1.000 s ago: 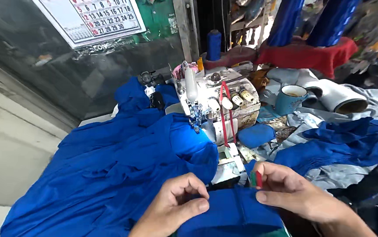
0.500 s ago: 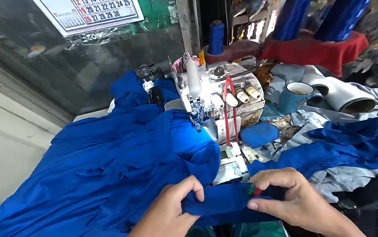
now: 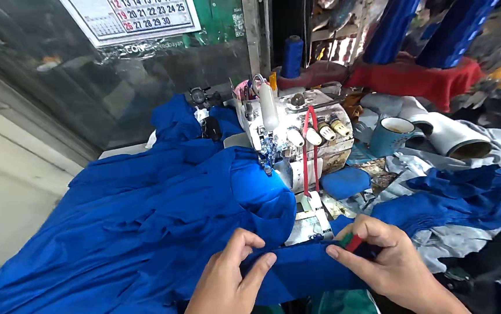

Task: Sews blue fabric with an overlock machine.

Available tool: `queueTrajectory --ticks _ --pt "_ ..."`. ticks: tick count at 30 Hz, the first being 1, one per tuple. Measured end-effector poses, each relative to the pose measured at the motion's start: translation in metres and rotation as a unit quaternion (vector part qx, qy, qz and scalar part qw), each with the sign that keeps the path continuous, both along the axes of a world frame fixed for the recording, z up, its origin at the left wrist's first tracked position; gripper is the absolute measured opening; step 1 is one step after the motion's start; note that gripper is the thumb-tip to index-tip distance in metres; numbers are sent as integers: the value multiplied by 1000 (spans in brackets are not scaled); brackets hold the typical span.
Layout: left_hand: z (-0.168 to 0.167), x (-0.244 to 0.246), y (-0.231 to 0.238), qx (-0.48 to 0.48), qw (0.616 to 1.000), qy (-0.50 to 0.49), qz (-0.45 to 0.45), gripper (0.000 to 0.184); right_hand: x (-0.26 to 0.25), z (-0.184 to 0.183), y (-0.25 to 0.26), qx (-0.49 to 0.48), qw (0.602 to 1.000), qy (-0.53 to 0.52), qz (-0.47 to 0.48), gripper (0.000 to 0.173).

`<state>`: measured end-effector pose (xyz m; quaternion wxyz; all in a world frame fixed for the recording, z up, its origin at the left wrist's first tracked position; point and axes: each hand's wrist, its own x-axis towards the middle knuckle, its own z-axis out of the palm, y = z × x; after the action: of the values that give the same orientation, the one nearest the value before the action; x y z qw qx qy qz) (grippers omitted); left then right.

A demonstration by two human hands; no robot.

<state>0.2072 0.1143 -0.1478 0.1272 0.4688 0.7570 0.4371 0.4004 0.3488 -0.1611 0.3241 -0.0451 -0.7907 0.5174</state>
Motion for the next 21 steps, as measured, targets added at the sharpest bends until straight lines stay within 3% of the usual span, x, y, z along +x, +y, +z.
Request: queueTrajectory --ticks 5,7,9,11,13,16,18,21 --pt "22 -16 -7 -1 996 43 -75 23 13 30 10 18 989 -133 62 37" --pt "34 -17 -7 19 994 3 -108 20 16 31 13 30 978 -181 99 22" --pt "31 -18 -4 16 990 -56 -128 18 11 16 11 7 978 -181 100 20" --pt "19 -32 -4 -81 981 -79 -160 19 3 -6 3 -21 985 -167 47 20" --pt "28 -52 -8 -141 974 -31 -174 21 -6 -12 -8 -19 992 -124 -20 18" --pt "84 -72 4 -67 989 71 -111 19 -37 3 -22 -21 994 -51 -97 17" --pt "106 -84 38 -27 984 170 -39 16 -69 -1 -22 -4 987 -75 -143 22" --pt "94 -106 82 -12 962 272 -17 14 -94 -21 -19 13 973 -136 -187 26"
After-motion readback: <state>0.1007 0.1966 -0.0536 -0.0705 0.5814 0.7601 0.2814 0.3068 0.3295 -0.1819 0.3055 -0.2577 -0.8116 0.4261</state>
